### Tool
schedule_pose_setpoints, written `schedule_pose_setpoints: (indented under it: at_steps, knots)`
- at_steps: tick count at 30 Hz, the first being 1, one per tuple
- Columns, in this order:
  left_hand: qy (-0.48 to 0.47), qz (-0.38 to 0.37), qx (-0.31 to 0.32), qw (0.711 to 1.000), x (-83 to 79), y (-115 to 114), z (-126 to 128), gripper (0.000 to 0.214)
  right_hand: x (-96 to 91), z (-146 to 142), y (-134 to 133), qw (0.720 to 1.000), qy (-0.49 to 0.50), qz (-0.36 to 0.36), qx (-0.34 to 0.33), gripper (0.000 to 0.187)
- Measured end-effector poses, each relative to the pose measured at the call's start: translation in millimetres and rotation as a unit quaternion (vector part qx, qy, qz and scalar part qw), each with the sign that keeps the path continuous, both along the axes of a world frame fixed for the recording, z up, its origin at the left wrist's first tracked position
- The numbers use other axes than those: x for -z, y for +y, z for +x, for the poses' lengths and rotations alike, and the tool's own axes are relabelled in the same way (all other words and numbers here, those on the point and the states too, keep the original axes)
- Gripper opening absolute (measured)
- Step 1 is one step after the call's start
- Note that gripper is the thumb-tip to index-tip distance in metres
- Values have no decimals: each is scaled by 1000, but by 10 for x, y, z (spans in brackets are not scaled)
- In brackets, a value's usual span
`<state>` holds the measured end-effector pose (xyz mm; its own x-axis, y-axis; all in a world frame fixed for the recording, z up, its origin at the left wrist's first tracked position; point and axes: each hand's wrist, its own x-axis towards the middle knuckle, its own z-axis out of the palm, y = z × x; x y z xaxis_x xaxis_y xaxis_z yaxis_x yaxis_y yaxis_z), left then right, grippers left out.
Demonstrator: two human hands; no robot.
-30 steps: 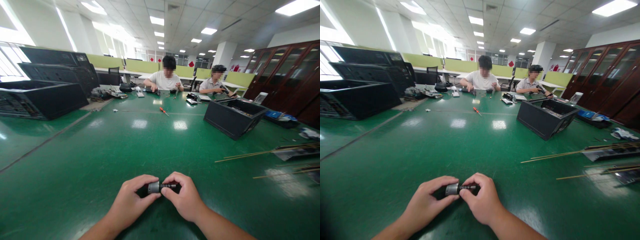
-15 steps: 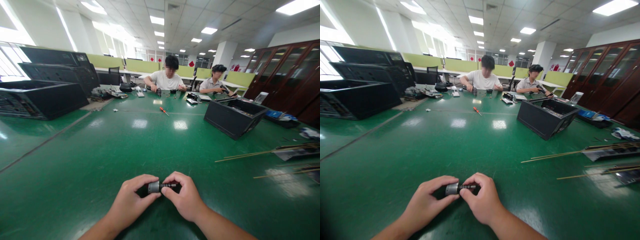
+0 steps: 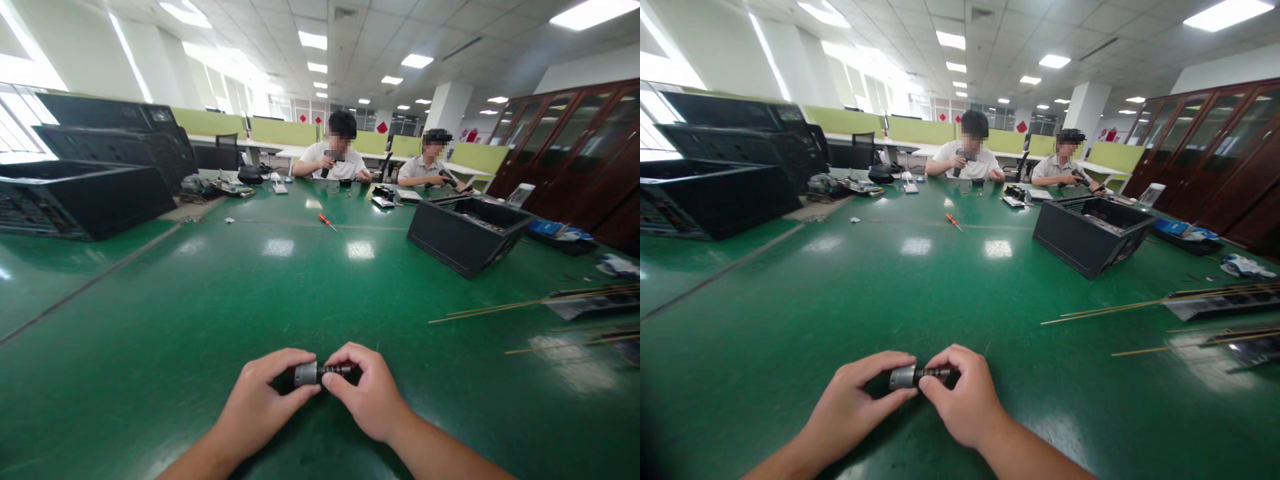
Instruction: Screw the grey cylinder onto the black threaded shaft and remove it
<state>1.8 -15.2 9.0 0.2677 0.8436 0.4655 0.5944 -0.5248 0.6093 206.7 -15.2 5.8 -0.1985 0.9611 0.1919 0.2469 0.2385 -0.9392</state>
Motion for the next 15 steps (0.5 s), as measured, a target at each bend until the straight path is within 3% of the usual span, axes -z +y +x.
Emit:
schedule_pose_setpoints:
  at_steps: [15]
  knots:
    - [-5,-7,-2,1000,-37,10,13,24,-36,2,-5,1000,1,-8,3,6]
